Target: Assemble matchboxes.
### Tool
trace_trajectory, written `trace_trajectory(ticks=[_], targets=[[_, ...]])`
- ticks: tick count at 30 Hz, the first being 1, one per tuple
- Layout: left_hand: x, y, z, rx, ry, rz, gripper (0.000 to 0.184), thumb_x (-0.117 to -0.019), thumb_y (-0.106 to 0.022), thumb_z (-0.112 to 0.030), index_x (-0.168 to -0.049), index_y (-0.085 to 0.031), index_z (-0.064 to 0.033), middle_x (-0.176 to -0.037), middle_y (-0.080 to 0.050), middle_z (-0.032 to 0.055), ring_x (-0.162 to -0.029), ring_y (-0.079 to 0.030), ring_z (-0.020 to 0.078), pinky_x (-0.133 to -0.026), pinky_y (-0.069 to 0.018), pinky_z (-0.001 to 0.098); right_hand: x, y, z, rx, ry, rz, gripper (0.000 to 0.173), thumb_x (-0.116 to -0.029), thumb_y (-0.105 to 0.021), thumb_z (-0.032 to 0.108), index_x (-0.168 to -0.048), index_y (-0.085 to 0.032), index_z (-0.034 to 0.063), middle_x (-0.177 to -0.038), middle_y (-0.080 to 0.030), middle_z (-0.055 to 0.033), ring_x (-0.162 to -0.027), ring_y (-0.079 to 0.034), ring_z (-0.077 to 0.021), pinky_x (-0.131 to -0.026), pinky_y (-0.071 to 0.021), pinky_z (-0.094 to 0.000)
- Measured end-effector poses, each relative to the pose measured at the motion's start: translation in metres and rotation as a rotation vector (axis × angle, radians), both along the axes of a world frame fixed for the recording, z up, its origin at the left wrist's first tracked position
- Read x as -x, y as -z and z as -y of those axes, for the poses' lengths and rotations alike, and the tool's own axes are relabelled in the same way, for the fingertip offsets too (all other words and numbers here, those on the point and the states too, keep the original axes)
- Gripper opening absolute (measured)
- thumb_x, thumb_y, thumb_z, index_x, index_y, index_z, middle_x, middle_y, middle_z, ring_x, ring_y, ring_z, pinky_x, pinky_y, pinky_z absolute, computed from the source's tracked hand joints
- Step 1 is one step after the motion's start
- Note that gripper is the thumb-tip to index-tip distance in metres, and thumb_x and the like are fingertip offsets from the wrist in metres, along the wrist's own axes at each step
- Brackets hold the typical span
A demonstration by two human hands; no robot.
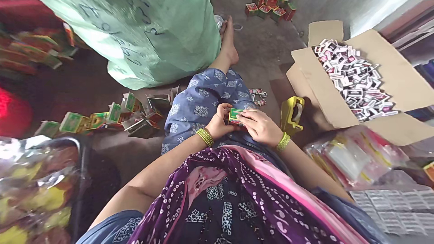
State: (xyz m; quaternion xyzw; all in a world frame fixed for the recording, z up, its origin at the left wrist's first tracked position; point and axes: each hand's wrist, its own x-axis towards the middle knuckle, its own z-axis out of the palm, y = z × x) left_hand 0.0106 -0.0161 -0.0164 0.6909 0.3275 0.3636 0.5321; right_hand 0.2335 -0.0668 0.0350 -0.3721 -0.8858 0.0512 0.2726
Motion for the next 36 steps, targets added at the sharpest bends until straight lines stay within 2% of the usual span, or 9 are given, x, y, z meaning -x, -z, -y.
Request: trace_trajectory(ticks=[5, 8, 10, 14, 19, 22, 28, 32, 36], targets=[[-0.001, -0.001, 0.002, 0.017, 0.003, -0.014, 0.089, -0.0748, -0.089, -0.01, -0.144, -0.034, -0.0017, -0.124, -0.065, 0.0148, -0.108, -0.07, 0.0193, -0.096, -0.059, 0.0399, 0.004, 0.028, 0.013, -0.058, 0.144, -0.13, 0.034, -0.1024, -0.05, 0.004, -0.128, -0.072, 0.0068, -0.132, -0.071, -0.0078, -0.133, -0.06, -0.0251, -0.116, -0.0448, -0.045], [0.0, 0.0, 0.002, -0.088, 0.03, -0.037, 0.069, -0.0849, -0.083, -0.017, -0.143, -0.047, -0.0019, -0.14, -0.057, 0.0159, -0.118, -0.065, 0.0192, -0.1, -0.0563, 0.0383, 0.0, 0.023, 0.014, 0.159, 0.15, -0.348, 0.035, -0.1037, -0.056, 0.01, -0.136, -0.063, -0.0004, -0.138, -0.066, -0.0119, -0.135, -0.058, -0.0228, -0.114, -0.0494, -0.0417], [0.0, -0.003, 0.002, -0.083, 0.012, -0.024, 0.06, -0.0892, -0.079, -0.017, -0.141, -0.051, -0.0033, -0.137, -0.058, 0.0151, -0.112, -0.067, 0.0187, -0.096, -0.0591, 0.0384, -0.016, 0.018, 0.014, 0.341, 0.201, -0.559, 0.052, -0.1001, -0.064, 0.014, -0.146, -0.049, -0.0028, -0.145, -0.06, -0.0148, -0.132, -0.059, -0.0226, -0.109, -0.0529, -0.0429], [0.003, -0.006, 0.006, -0.034, -0.045, -0.031, 0.048, -0.0952, -0.073, -0.017, -0.138, -0.055, -0.0061, -0.126, -0.066, 0.0113, -0.103, -0.071, 0.016, -0.092, -0.0613, 0.0381, -0.092, 0.014, 0.021, 0.344, 0.743, -0.542, 0.044, -0.0993, -0.065, 0.019, -0.139, -0.055, 0.0028, -0.132, -0.066, -0.0124, -0.114, -0.068, -0.0195, -0.095, -0.0584, -0.0407], [0.003, -0.01, 0.005, -0.005, -0.063, -0.029, 0.037, -0.1018, -0.063, -0.02, -0.136, -0.056, -0.0076, -0.119, -0.069, 0.0095, -0.099, -0.071, 0.0139, -0.089, -0.0603, 0.037, -0.2, 0.032, 0.043, 0.678, 1.269, -0.281, 0.046, -0.0998, -0.066, 0.025, -0.139, -0.058, 0.0013, -0.135, -0.062, -0.0227, -0.128, -0.059, -0.0381, -0.108, -0.0442, -0.0595], [0.002, -0.012, 0.005, 0.026, -0.065, -0.016, 0.035, -0.1033, -0.06, -0.021, -0.135, -0.056, -0.0086, -0.119, -0.069, 0.0078, -0.101, -0.07, 0.0119, -0.091, -0.0595, 0.0351, -0.222, 0.055, 0.051, 0.829, 1.264, -0.279, 0.051, -0.103, -0.062, 0.034, -0.144, -0.055, 0.0035, -0.145, -0.056, -0.0217, -0.137, -0.051, -0.0377, -0.113, -0.0387, -0.0592], [0.003, -0.013, 0.007, 0.037, -0.063, 0.002, 0.035, -0.1031, -0.061, -0.019, -0.136, -0.055, -0.0082, -0.118, -0.069, 0.007, -0.099, -0.07, 0.011, -0.09, -0.0596, 0.0334, -0.227, 0.077, 0.047, 0.72, 1.18, -0.377, 0.055, -0.1018, -0.063, 0.041, -0.145, -0.056, 0.0077, -0.149, -0.054, -0.017, -0.14, -0.049, -0.0325, -0.116, -0.0378, -0.0556], [0.003, -0.011, 0.006, 0.041, -0.057, 0.004, 0.036, -0.1029, -0.061, -0.019, -0.136, -0.054, -0.0076, -0.118, -0.069, 0.0084, -0.099, -0.071, 0.0127, -0.09, -0.0602, 0.0355, -0.221, 0.078, 0.039, 0.737, 1.17, -0.456, 0.057, -0.0929, -0.077, 0.032, -0.139, -0.059, 0.0048, -0.131, -0.066, -0.0181, -0.118, -0.066, -0.0304, -0.104, -0.0508, -0.0515], [0.003, -0.012, 0.006, 0.034, -0.063, -0.018, 0.036, -0.1029, -0.061, -0.02, -0.136, -0.055, -0.0084, -0.12, -0.069, 0.0084, -0.101, -0.07, 0.0123, -0.091, -0.0596, 0.0356, -0.217, 0.068, 0.037, 0.77, 1.269, -0.635, 0.05, -0.0891, -0.082, 0.029, -0.132, -0.067, 0.0084, -0.123, -0.069, -0.0157, -0.11, -0.066, -0.0271, -0.097, -0.0518, -0.0487]])
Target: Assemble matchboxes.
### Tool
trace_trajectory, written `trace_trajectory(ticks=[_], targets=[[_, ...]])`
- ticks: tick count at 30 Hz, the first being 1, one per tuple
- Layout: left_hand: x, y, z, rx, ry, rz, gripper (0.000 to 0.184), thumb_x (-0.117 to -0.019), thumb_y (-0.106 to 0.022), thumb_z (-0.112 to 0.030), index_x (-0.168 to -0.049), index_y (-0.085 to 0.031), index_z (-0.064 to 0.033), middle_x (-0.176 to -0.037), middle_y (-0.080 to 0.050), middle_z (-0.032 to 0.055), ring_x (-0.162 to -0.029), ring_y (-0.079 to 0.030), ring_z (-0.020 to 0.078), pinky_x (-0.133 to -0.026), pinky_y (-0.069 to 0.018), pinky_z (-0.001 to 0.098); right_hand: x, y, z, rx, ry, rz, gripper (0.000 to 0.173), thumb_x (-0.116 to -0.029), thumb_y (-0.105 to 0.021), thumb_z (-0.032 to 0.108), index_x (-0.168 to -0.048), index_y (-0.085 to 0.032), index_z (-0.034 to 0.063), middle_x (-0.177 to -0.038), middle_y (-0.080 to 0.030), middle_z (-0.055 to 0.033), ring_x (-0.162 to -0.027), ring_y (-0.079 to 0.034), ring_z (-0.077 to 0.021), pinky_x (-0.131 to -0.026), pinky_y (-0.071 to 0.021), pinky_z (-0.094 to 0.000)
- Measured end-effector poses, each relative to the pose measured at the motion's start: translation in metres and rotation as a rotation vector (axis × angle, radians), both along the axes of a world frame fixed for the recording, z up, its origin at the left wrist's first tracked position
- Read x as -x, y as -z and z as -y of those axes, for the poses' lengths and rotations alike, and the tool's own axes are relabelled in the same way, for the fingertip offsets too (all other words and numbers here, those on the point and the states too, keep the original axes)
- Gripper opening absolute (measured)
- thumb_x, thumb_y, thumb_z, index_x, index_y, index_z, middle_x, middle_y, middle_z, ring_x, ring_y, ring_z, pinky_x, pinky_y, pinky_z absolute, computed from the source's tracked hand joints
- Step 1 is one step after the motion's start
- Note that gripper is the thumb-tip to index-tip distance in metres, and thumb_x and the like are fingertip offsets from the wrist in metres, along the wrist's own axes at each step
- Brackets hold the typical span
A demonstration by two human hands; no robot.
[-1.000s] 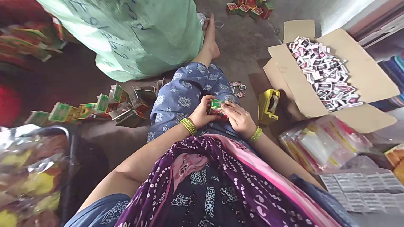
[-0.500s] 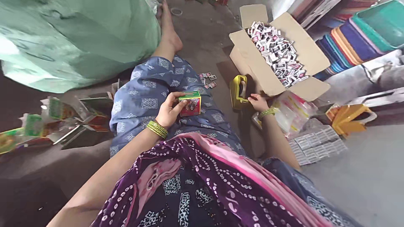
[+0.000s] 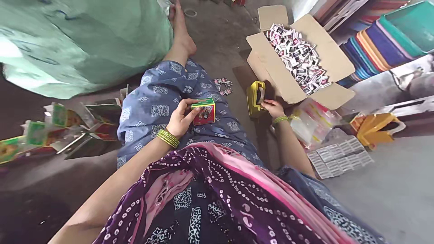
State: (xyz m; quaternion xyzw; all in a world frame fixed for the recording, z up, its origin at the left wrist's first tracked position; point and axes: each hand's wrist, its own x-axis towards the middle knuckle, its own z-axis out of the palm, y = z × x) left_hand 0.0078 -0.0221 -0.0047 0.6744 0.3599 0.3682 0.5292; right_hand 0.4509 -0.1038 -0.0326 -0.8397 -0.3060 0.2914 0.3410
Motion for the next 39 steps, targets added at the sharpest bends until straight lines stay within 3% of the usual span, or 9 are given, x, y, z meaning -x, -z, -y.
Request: trace_trajectory(ticks=[3, 5, 8, 10, 18, 26, 32, 37, 39], targets=[[0.001, 0.0, 0.0, 0.0, 0.0, -0.005, 0.035, -0.1029, -0.061, -0.02, -0.136, -0.055, -0.009, -0.119, -0.069, 0.0076, -0.101, -0.071, 0.0127, -0.091, -0.0597, 0.0357, 0.001, -0.005, 0.007, 0.029, 0.05, -0.093, 0.046, -0.0906, -0.079, 0.035, -0.127, -0.068, 0.0096, -0.096, -0.067, -0.0047, -0.071, -0.055, -0.0101, -0.066, -0.0491, -0.0301], [0.001, 0.0, 0.0, -0.004, -0.002, -0.003, 0.035, -0.1026, -0.061, -0.02, -0.136, -0.055, -0.009, -0.118, -0.069, 0.0075, -0.099, -0.071, 0.0125, -0.09, -0.0601, 0.0356, 0.009, -0.01, 0.016, 0.09, 0.066, -0.126, 0.045, -0.0913, -0.079, 0.035, -0.125, -0.068, 0.0078, -0.087, -0.065, -0.0024, -0.064, -0.051, -0.0072, -0.061, -0.0461, -0.0265], [0.0, 0.0, 0.0, -0.022, -0.004, 0.004, 0.036, -0.1025, -0.062, -0.021, -0.135, -0.056, -0.0085, -0.119, -0.069, 0.0073, -0.099, -0.071, 0.0113, -0.089, -0.0601, 0.0342, 0.025, -0.016, 0.029, 0.174, 0.079, -0.111, 0.044, -0.0892, -0.081, 0.033, -0.122, -0.071, 0.0061, -0.112, -0.071, -0.0129, -0.099, -0.066, -0.0201, -0.091, -0.0533, -0.0418], [0.0, 0.0, 0.0, -0.026, 0.002, 0.004, 0.036, -0.1025, -0.062, -0.02, -0.135, -0.056, -0.0077, -0.119, -0.069, 0.0079, -0.099, -0.07, 0.0107, -0.089, -0.0593, 0.0337, 0.033, -0.018, 0.032, 0.215, 0.061, -0.081, 0.042, -0.0919, -0.078, 0.034, -0.123, -0.071, 0.006, -0.123, -0.069, -0.0162, -0.116, -0.064, -0.0257, -0.102, -0.0486, -0.047], [0.003, 0.002, 0.0, -0.018, 0.005, 0.017, 0.036, -0.1026, -0.061, -0.019, -0.136, -0.054, -0.0066, -0.113, -0.069, 0.0085, -0.092, -0.071, 0.0118, -0.086, -0.0609, 0.0337, 0.037, -0.002, 0.029, 0.123, 0.05, 0.092, 0.033, -0.0921, -0.079, 0.03, -0.113, -0.076, 0.0048, -0.119, -0.072, -0.0148, -0.117, -0.065, -0.0257, -0.105, -0.0473, -0.0471], [0.0, 0.005, -0.002, -0.077, 0.002, 0.018, 0.038, -0.1024, -0.061, -0.018, -0.137, -0.054, -0.0049, -0.141, -0.056, 0.0125, -0.108, -0.068, 0.0157, -0.092, -0.0594, 0.0362, 0.055, -0.03, 0.019, 0.406, -0.12, 0.463, 0.029, -0.0974, -0.069, 0.03, -0.115, -0.075, 0.0074, -0.12, -0.071, -0.0183, -0.12, -0.064, -0.036, -0.105, -0.0463, -0.0577], [0.002, 0.009, -0.002, -0.144, -0.003, 0.023, 0.034, -0.102, -0.063, -0.02, -0.132, -0.058, -0.0048, -0.142, -0.057, 0.0128, -0.115, -0.065, 0.0163, -0.096, -0.0571, 0.0352, 0.063, -0.038, 0.014, 0.712, -0.266, 0.528, 0.028, -0.0959, -0.065, 0.024, -0.114, -0.072, 0.0034, -0.125, -0.068, -0.0226, -0.123, -0.062, -0.0393, -0.101, -0.0473, -0.0618], [0.0, 0.006, -0.004, -0.103, -0.016, 0.031, 0.031, -0.1019, -0.062, -0.019, -0.13, -0.061, -0.0054, -0.143, -0.057, 0.0118, -0.111, -0.067, 0.0161, -0.094, -0.0582, 0.036, 0.082, -0.043, 0.004, 0.017, -0.496, 0.165, 0.024, -0.0943, -0.075, 0.029, -0.104, -0.077, 0.0078, -0.112, -0.073, -0.0096, -0.106, -0.067, -0.0181, -0.095, -0.0532, -0.0415], [0.0, 0.004, -0.005, -0.078, -0.024, 0.038, 0.031, -0.1019, -0.062, -0.019, -0.129, -0.062, -0.0048, -0.143, -0.057, 0.0121, -0.114, -0.066, 0.0174, -0.096, -0.0579, 0.0376, 0.122, -0.06, -0.005, -0.22, -0.579, -0.005, 0.023, -0.0941, -0.073, 0.031, -0.103, -0.077, 0.0092, -0.129, -0.068, -0.0074, -0.119, -0.063, -0.0162, -0.101, -0.0535, -0.0397]])
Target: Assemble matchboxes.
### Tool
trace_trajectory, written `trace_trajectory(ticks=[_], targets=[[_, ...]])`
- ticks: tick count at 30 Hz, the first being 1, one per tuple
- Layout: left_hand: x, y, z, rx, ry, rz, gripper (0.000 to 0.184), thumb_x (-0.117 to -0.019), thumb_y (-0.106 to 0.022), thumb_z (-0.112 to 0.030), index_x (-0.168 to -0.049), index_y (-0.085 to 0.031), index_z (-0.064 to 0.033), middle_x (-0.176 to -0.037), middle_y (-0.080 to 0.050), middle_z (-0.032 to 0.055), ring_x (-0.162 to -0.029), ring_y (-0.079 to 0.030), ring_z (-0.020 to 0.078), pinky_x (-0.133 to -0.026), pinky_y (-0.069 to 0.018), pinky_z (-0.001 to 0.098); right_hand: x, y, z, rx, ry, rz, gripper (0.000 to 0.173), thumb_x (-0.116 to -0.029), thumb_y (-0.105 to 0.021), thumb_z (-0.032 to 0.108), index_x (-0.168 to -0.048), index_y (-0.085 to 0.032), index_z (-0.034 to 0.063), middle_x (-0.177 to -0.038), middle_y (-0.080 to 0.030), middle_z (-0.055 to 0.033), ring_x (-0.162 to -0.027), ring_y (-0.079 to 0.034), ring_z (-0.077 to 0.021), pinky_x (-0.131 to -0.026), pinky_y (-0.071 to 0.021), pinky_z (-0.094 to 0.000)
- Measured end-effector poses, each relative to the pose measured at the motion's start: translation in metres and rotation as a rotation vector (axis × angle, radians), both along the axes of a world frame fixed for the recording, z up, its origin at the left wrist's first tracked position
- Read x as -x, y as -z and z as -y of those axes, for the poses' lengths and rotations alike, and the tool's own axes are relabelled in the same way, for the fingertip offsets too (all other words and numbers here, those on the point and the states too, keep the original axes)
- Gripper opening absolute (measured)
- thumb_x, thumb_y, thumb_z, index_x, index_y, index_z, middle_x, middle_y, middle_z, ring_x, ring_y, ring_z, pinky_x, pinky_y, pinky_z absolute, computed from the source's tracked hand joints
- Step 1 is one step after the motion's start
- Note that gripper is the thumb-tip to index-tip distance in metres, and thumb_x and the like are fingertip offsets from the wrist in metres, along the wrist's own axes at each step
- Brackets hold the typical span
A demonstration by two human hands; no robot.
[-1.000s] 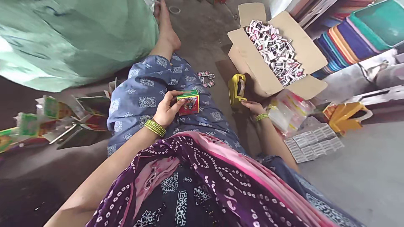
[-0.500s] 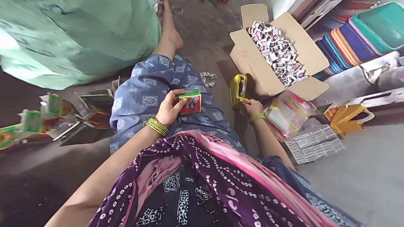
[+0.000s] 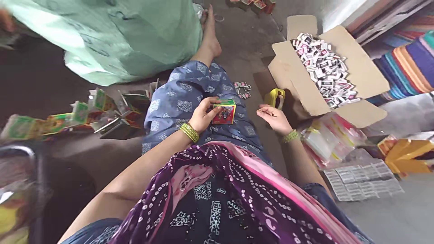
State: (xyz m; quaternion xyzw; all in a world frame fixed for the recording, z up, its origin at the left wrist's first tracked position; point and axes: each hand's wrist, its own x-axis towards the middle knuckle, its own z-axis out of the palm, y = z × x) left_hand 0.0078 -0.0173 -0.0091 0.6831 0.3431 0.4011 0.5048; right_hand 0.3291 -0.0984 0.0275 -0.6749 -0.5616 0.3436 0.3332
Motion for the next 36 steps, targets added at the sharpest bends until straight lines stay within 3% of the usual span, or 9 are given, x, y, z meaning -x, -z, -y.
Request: trace_trajectory(ticks=[6, 15, 19, 22, 24, 27, 29, 33, 36], targets=[[0.0, 0.005, -0.002, -0.014, -0.001, 0.018, 0.029, -0.1016, -0.062, -0.023, -0.125, -0.065, -0.0052, -0.141, -0.058, 0.0116, -0.124, -0.061, 0.0182, -0.103, -0.0537, 0.0391, 0.11, -0.03, -0.028, -0.063, -0.14, -0.437, 0.023, -0.0973, -0.069, 0.028, -0.108, -0.076, 0.0095, -0.145, -0.06, -0.0028, -0.128, -0.059, -0.0163, -0.104, -0.0528, -0.041], [-0.001, 0.005, -0.003, -0.056, -0.002, 0.055, 0.032, -0.0995, -0.059, -0.021, -0.126, -0.064, -0.0031, -0.136, -0.061, 0.0124, -0.115, -0.064, 0.0178, -0.098, -0.0561, 0.0384, 0.131, -0.005, -0.051, -0.073, -0.02, -0.349, 0.023, -0.0926, -0.076, 0.03, -0.101, -0.078, 0.0086, -0.135, -0.065, -0.005, -0.126, -0.06, -0.0166, -0.102, -0.0537, -0.0403], [-0.007, 0.005, -0.003, -0.038, -0.087, 0.024, 0.043, -0.0858, -0.083, -0.026, -0.118, -0.065, -0.0037, -0.129, -0.064, 0.0118, -0.111, -0.066, 0.0182, -0.095, -0.0574, 0.0381, 0.134, -0.003, -0.051, -0.076, 0.008, -0.325, 0.017, -0.0898, -0.078, 0.026, -0.097, -0.08, 0.0105, -0.129, -0.067, -0.0045, -0.119, -0.062, -0.0171, -0.095, -0.0561, -0.0394], [-0.008, 0.003, -0.003, -0.062, -0.113, -0.009, 0.045, -0.0809, -0.088, -0.02, -0.116, -0.065, -0.0033, -0.124, -0.066, 0.0109, -0.109, -0.067, 0.0176, -0.095, -0.0576, 0.0376, 0.138, -0.004, -0.053, -0.065, 0.073, -0.394, 0.012, -0.0861, -0.082, 0.019, -0.094, -0.08, 0.0104, -0.12, -0.068, -0.0069, -0.111, -0.064, -0.0194, -0.09, -0.0578, -0.0394], [-0.007, 0.003, -0.003, -0.058, -0.097, -0.009, 0.046, -0.0799, -0.088, -0.019, -0.117, -0.065, -0.0034, -0.124, -0.067, 0.0107, -0.109, -0.067, 0.0176, -0.096, -0.0572, 0.0377, 0.14, -0.004, -0.055, -0.026, 0.128, -0.421, 0.019, -0.083, -0.084, 0.019, -0.1, -0.079, 0.0115, -0.116, -0.069, -0.0071, -0.108, -0.065, -0.0202, -0.088, -0.0571, -0.0406], [-0.005, 0.002, -0.001, -0.037, -0.046, -0.004, 0.054, -0.0809, -0.087, -0.021, -0.123, -0.059, -0.0014, -0.127, -0.066, 0.0123, -0.112, -0.067, 0.0181, -0.098, -0.0571, 0.0385, 0.136, -0.003, -0.064, 0.065, 0.193, -0.351, 0.055, -0.0747, -0.086, 0.02, -0.124, -0.064, 0.0106, -0.114, -0.062, -0.0104, -0.099, -0.061, -0.0225, -0.08, -0.0545, -0.0425], [-0.006, 0.001, -0.001, 0.036, -0.021, 0.015, 0.062, -0.0824, -0.085, -0.021, -0.131, -0.052, -0.003, -0.125, -0.067, 0.0111, -0.108, -0.069, 0.0178, -0.094, -0.0603, 0.0393, 0.131, -0.005, -0.07, 0.082, 0.206, -0.3, 0.056, -0.075, -0.087, 0.02, -0.123, -0.062, 0.0087, -0.109, -0.06, -0.0112, -0.095, -0.059, -0.0223, -0.079, -0.0533, -0.0421], [-0.004, 0.003, -0.003, 0.05, -0.013, 0.102, 0.068, -0.0849, -0.079, -0.019, -0.139, -0.044, 0.0033, -0.127, -0.066, 0.0155, -0.115, -0.068, 0.0217, -0.1, -0.0578, 0.0416, 0.116, -0.015, -0.071, 0.018, -0.142, -0.146, 0.042, -0.094, -0.073, 0.037, -0.122, -0.067, 0.0059, -0.11, -0.071, -0.0086, -0.102, -0.068, -0.0164, -0.092, -0.0566, -0.0386], [-0.001, 0.002, -0.007, 0.026, -0.001, 0.158, 0.077, -0.085, -0.074, -0.016, -0.145, -0.034, 0.0107, -0.138, -0.06, 0.0209, -0.126, -0.061, 0.0244, -0.107, -0.0532, 0.0402, 0.101, -0.019, -0.067, -0.015, -0.417, 0.124, 0.058, -0.0873, -0.077, 0.042, -0.13, -0.063, 0.0067, -0.119, -0.071, -0.0082, -0.109, -0.067, -0.0136, -0.098, -0.0553, -0.0371]])
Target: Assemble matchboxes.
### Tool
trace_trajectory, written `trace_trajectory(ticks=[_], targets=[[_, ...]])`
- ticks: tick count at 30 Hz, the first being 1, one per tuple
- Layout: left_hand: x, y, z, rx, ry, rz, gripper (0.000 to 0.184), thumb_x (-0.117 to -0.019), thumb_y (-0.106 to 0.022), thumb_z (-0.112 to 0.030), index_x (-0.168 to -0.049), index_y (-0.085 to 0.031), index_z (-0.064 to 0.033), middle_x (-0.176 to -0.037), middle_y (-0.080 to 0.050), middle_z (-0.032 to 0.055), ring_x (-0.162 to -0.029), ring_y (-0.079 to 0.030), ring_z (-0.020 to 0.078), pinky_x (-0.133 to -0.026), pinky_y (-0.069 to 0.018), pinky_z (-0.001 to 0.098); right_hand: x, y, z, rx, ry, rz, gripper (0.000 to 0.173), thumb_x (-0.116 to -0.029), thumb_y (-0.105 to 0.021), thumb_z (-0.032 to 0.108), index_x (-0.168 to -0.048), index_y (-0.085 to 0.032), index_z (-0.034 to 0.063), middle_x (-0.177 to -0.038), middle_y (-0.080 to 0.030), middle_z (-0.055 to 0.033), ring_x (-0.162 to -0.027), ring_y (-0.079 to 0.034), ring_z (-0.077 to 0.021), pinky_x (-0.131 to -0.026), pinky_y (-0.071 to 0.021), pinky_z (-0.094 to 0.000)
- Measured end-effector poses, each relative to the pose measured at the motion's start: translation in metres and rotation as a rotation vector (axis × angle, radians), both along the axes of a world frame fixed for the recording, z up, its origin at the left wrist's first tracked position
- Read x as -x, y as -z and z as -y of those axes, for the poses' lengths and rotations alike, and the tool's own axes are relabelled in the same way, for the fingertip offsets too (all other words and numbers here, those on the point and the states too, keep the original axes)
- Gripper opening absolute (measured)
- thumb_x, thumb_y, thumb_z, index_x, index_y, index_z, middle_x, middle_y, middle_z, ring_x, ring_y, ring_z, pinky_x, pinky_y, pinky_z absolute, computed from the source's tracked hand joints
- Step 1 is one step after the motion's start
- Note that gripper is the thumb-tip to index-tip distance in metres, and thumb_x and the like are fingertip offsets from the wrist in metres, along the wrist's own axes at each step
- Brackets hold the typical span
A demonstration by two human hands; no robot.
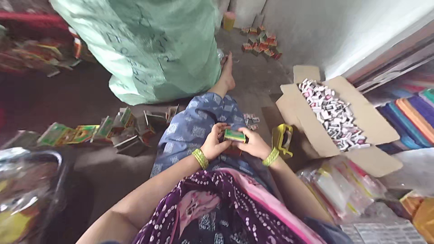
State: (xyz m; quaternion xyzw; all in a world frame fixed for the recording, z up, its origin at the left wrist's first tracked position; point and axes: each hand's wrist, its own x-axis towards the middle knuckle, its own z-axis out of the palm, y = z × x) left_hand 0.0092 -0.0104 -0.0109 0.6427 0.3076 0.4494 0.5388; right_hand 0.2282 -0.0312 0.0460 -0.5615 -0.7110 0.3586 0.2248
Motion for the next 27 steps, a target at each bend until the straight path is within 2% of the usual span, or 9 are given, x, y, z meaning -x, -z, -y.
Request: trace_trajectory(ticks=[4, 7, 9, 12, 15, 18, 22, 24, 27], targets=[[-0.001, -0.004, 0.002, 0.119, -0.055, -0.001, 0.082, -0.0854, -0.072, -0.021, -0.151, -0.031, 0.0049, -0.149, -0.05, 0.0208, -0.131, -0.058, 0.0256, -0.102, -0.0566, 0.0403, -0.021, 0.01, -0.003, 0.084, 0.35, -0.246, 0.062, -0.0808, -0.084, 0.042, -0.125, -0.065, 0.0036, -0.113, -0.072, -0.011, -0.103, -0.07, -0.018, -0.092, -0.0599, -0.0397], [0.001, -0.008, 0.0, 0.193, -0.107, -0.006, 0.076, -0.0867, -0.07, -0.014, -0.151, -0.033, 0.0023, -0.148, -0.05, 0.0194, -0.127, -0.061, 0.025, -0.098, -0.0591, 0.0401, -0.044, 0.001, -0.021, 0.233, 0.642, -0.39, 0.073, -0.085, -0.082, 0.042, -0.14, -0.053, 0.0029, -0.115, -0.071, -0.0178, -0.098, -0.073, -0.0278, -0.082, -0.0634, -0.0468], [0.002, -0.009, -0.001, 0.213, -0.119, -0.008, 0.072, -0.088, -0.068, -0.01, -0.15, -0.034, 0.002, -0.146, -0.053, 0.0182, -0.124, -0.063, 0.0243, -0.096, -0.0595, 0.0392, -0.064, -0.011, -0.035, 0.404, 0.662, -0.374, 0.077, -0.0907, -0.076, 0.042, -0.149, -0.043, 0.0035, -0.114, -0.07, -0.0208, -0.093, -0.073, -0.0318, -0.076, -0.0637, -0.0472], [0.005, -0.011, -0.002, 0.222, -0.111, -0.014, 0.067, -0.0887, -0.067, -0.008, -0.148, -0.038, 0.0017, -0.142, -0.056, 0.0172, -0.121, -0.065, 0.0235, -0.095, -0.0596, 0.0385, -0.091, -0.026, -0.07, 0.636, 0.577, -0.214, 0.053, -0.0964, -0.067, 0.044, -0.131, -0.06, 0.0048, -0.105, -0.071, -0.0169, -0.086, -0.071, -0.0285, -0.071, -0.06, -0.043], [0.005, -0.011, -0.004, 0.241, -0.097, -0.024, 0.063, -0.0892, -0.067, -0.006, -0.146, -0.04, 0.0015, -0.139, -0.057, 0.0169, -0.119, -0.066, 0.0229, -0.094, -0.0601, 0.0382, -0.112, -0.046, -0.123, 0.716, 0.477, -0.072, 0.045, -0.0977, -0.066, 0.039, -0.13, -0.063, 0.0071, -0.114, -0.068, -0.0163, -0.099, -0.068, -0.0299, -0.081, -0.0576, -0.0488], [0.003, -0.008, -0.007, 0.239, -0.086, -0.035, 0.06, -0.0896, -0.067, -0.005, -0.144, -0.042, 0.0011, -0.138, -0.058, 0.0158, -0.116, -0.067, 0.0211, -0.093, -0.0604, 0.0367, -0.119, -0.092, -0.189, 0.39, 0.655, -0.213, 0.044, -0.094, -0.071, 0.036, -0.124, -0.063, 0.0051, -0.106, -0.069, -0.0137, -0.091, -0.068, -0.0244, -0.076, -0.0582, -0.0415], [0.002, -0.009, -0.008, 0.263, -0.1, -0.041, 0.059, -0.0897, -0.065, -0.005, -0.144, -0.043, 0.0007, -0.137, -0.059, 0.0148, -0.115, -0.067, 0.0206, -0.092, -0.0607, 0.0365, -0.132, -0.182, -0.269, -0.321, 0.93, -0.528, 0.065, -0.1004, -0.06, 0.034, -0.151, -0.036, 0.0008, -0.133, -0.057, -0.0242, -0.104, -0.07, -0.0311, -0.084, -0.0629, -0.0443], [0.001, -0.01, -0.008, 0.264, -0.109, -0.038, 0.059, -0.0894, -0.065, -0.004, -0.144, -0.043, 0.0009, -0.137, -0.059, 0.0149, -0.115, -0.068, 0.0204, -0.092, -0.0607, 0.0362, -0.128, -0.205, -0.286, -0.426, 0.883, -0.567, 0.066, -0.1019, -0.058, 0.033, -0.154, -0.032, 0.0024, -0.141, -0.053, -0.0247, -0.111, -0.069, -0.0315, -0.088, -0.0626, -0.0435], [0.001, -0.01, -0.009, 0.254, -0.116, -0.035, 0.058, -0.0898, -0.065, -0.004, -0.143, -0.043, 0.0008, -0.135, -0.06, 0.0149, -0.114, -0.068, 0.0203, -0.092, -0.0609, 0.0358, -0.098, -0.192, -0.278, -0.371, 0.714, -0.472, 0.056, -0.1002, -0.062, 0.026, -0.145, -0.043, -0.0025, -0.13, -0.059, -0.0239, -0.104, -0.07, -0.0304, -0.087, -0.0622, -0.0447]])
